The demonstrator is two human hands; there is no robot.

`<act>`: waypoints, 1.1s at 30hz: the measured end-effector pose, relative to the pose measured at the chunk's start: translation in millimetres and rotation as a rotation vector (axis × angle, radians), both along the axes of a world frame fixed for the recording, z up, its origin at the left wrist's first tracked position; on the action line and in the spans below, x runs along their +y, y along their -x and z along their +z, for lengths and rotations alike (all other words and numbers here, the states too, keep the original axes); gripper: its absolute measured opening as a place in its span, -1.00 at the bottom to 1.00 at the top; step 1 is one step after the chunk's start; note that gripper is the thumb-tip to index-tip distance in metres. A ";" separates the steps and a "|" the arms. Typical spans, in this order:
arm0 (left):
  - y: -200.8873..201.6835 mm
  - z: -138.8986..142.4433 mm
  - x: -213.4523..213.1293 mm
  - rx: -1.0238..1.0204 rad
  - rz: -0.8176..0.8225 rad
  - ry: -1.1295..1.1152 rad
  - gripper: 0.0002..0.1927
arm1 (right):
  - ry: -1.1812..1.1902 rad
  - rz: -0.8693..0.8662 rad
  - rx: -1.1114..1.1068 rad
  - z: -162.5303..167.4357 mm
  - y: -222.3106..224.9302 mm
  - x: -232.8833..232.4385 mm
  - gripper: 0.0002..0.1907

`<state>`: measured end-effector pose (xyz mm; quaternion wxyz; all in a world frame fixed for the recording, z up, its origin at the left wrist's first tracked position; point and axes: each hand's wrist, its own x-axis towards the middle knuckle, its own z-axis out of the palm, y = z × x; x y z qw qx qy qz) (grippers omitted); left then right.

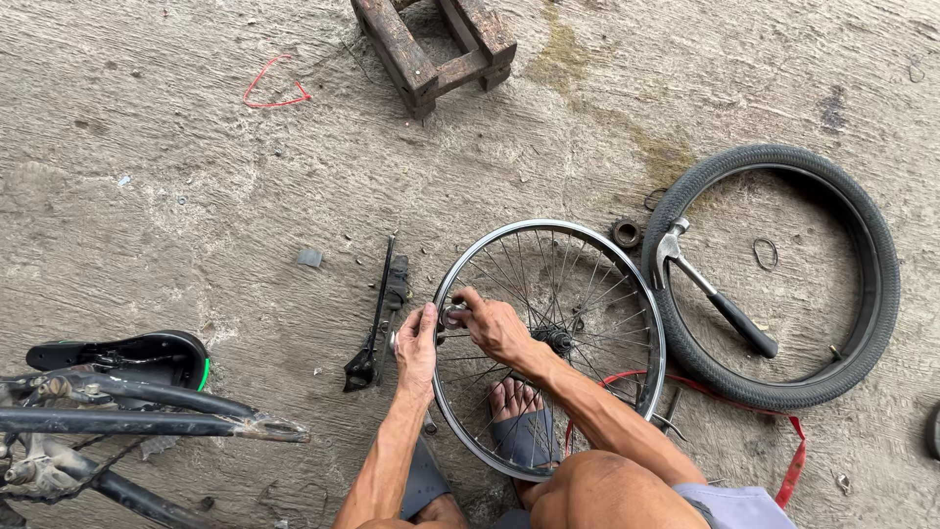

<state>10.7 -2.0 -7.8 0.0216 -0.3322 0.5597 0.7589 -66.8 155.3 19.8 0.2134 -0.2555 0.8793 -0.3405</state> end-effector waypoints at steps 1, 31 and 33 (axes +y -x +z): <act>0.5 0.0 -0.1 0.002 0.003 -0.009 -0.62 | -0.124 -0.046 -0.040 -1.3 -0.1 -1.0 -0.71; -3.2 2.0 0.1 0.031 0.017 -0.055 -0.65 | 0.080 0.014 0.208 2.1 -3.3 -1.7 -0.84; -1.4 1.3 -0.9 0.131 0.012 -0.090 -0.64 | 0.204 0.109 0.289 8.1 -0.3 1.9 -0.76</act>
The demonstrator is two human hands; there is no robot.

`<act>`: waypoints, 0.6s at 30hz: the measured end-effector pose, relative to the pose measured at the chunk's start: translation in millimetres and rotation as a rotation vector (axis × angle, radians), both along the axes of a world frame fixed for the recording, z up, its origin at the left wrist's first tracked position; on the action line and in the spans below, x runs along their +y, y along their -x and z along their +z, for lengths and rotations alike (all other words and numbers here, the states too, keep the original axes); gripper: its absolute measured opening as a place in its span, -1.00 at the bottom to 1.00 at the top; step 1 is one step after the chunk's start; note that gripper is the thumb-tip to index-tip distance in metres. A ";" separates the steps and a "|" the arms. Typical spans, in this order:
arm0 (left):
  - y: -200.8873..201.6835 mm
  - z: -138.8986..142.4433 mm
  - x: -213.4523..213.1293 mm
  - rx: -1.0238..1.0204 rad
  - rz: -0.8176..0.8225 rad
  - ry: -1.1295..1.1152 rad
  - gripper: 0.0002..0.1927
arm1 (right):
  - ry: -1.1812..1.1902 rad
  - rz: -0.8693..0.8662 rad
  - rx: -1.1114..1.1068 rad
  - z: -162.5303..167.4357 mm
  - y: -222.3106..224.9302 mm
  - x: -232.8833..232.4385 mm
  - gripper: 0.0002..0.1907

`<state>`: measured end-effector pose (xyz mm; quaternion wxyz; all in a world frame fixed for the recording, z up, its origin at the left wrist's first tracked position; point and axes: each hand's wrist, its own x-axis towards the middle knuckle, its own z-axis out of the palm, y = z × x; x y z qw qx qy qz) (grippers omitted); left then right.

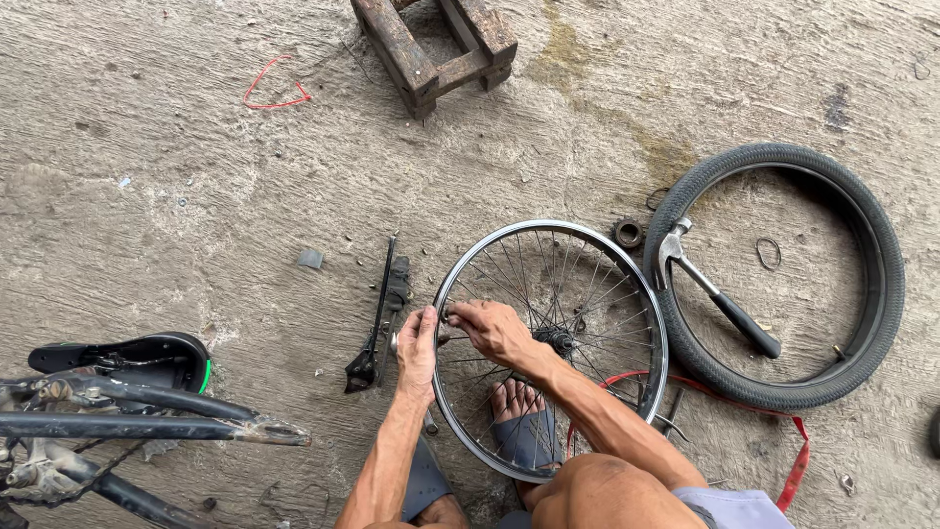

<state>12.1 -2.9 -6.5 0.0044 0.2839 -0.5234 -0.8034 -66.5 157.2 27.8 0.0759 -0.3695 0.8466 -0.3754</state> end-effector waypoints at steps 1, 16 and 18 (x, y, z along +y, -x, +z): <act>-0.5 -0.3 0.2 -0.003 0.005 -0.035 -0.64 | 0.057 0.052 0.040 3.6 0.5 2.2 -0.72; -1.1 3.0 -1.7 -0.072 0.002 -0.089 -0.61 | 0.082 0.037 -0.036 6.9 1.2 2.4 -0.51; -1.8 3.9 -0.9 -0.109 0.010 -0.032 -0.60 | -0.041 -0.017 -0.263 5.7 1.7 2.4 -0.50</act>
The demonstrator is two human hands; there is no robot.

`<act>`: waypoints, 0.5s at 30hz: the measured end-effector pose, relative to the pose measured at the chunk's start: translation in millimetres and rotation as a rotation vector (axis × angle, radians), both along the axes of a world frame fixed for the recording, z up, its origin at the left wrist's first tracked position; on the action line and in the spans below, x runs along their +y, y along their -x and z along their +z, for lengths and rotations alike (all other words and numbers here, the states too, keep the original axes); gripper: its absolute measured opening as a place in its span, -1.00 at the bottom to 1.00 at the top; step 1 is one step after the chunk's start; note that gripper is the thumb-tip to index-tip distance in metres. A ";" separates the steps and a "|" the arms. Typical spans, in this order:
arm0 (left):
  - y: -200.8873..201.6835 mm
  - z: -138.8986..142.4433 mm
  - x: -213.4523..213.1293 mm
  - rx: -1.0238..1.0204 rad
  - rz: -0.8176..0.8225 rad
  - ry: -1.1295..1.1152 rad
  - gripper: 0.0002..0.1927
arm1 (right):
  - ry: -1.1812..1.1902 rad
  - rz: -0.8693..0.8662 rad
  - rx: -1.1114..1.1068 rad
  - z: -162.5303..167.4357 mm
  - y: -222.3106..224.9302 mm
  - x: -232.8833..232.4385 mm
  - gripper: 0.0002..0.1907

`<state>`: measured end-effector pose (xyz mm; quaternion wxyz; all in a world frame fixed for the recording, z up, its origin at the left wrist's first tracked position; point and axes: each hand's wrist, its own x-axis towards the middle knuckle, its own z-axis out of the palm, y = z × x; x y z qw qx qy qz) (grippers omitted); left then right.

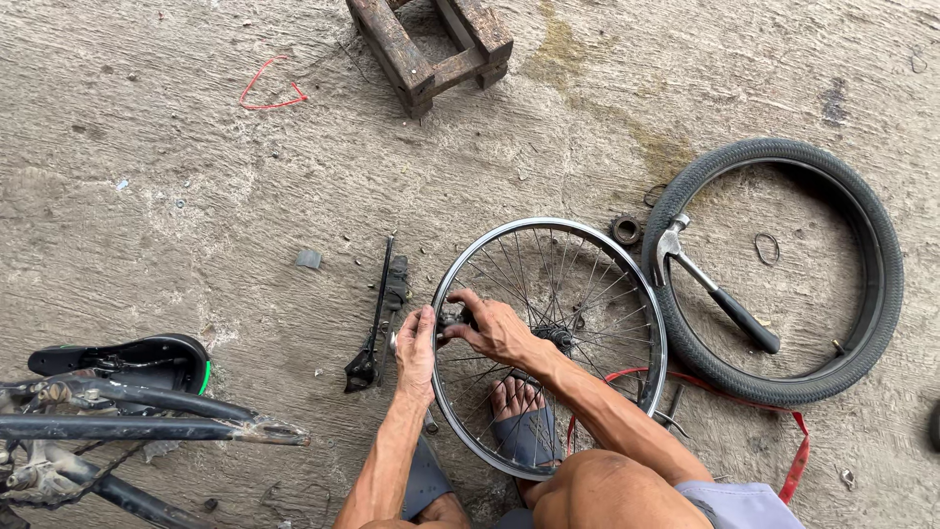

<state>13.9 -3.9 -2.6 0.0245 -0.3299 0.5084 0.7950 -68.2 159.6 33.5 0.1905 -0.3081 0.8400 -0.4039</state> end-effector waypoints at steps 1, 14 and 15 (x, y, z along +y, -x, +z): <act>-0.4 0.0 0.5 0.001 0.006 0.000 -0.60 | -0.063 -0.019 -0.115 -1.4 -0.3 -0.9 -0.49; 1.4 0.8 0.5 -0.008 -0.007 0.053 -0.59 | 0.050 -0.018 0.000 -7.0 -0.6 0.1 -0.52; 1.5 1.7 0.9 -0.036 -0.001 0.067 -0.59 | 0.080 -0.050 -0.013 -7.5 -1.2 -2.4 -0.58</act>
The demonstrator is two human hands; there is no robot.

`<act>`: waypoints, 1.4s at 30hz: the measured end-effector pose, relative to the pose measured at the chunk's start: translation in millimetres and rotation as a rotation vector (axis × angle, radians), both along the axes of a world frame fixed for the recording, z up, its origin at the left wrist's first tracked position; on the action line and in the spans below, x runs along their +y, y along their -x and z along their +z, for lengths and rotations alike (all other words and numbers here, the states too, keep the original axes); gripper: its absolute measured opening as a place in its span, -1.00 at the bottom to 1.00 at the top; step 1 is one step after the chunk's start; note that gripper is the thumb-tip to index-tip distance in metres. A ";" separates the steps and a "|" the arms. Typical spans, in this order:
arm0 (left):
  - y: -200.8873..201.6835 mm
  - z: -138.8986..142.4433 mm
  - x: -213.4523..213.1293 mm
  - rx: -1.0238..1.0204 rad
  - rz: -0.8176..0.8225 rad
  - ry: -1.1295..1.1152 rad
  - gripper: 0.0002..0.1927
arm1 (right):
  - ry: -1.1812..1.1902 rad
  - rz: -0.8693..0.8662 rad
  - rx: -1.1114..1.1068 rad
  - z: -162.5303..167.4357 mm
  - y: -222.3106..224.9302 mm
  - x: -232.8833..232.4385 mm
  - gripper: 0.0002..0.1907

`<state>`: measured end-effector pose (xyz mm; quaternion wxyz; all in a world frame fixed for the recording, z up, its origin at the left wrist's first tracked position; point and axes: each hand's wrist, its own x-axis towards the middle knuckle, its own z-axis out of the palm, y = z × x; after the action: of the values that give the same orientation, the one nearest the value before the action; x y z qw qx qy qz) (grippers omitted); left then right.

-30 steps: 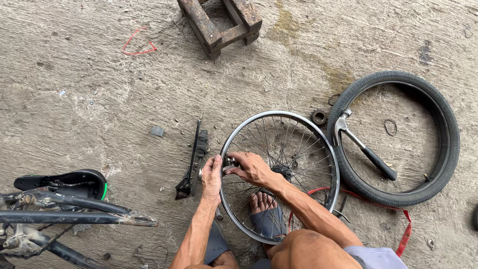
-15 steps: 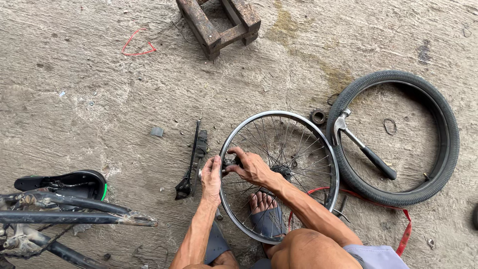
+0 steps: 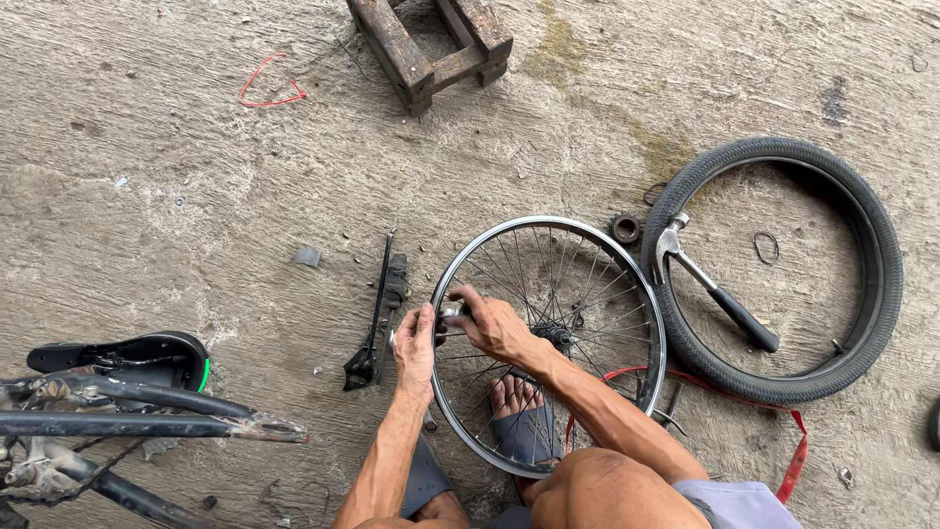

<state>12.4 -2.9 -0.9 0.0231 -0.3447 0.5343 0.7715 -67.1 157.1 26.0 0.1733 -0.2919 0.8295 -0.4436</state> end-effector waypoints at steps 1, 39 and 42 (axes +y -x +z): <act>0.7 0.5 0.2 -0.020 -0.007 0.025 -0.60 | 0.029 -0.033 -0.011 -0.3 -0.2 -2.1 -0.64; 0.4 -10.3 0.2 0.015 0.001 -0.060 -0.62 | 0.028 0.028 -0.065 2.6 4.7 1.7 -0.62; -1.2 -14.3 0.7 -0.035 -0.007 -0.010 -0.62 | -0.151 -0.022 -0.079 2.0 4.0 -2.3 -0.76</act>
<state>13.6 -2.2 -15.2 0.0369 -0.3559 0.5312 0.7680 -71.1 154.8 28.0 0.2226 -0.2510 0.8563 -0.3927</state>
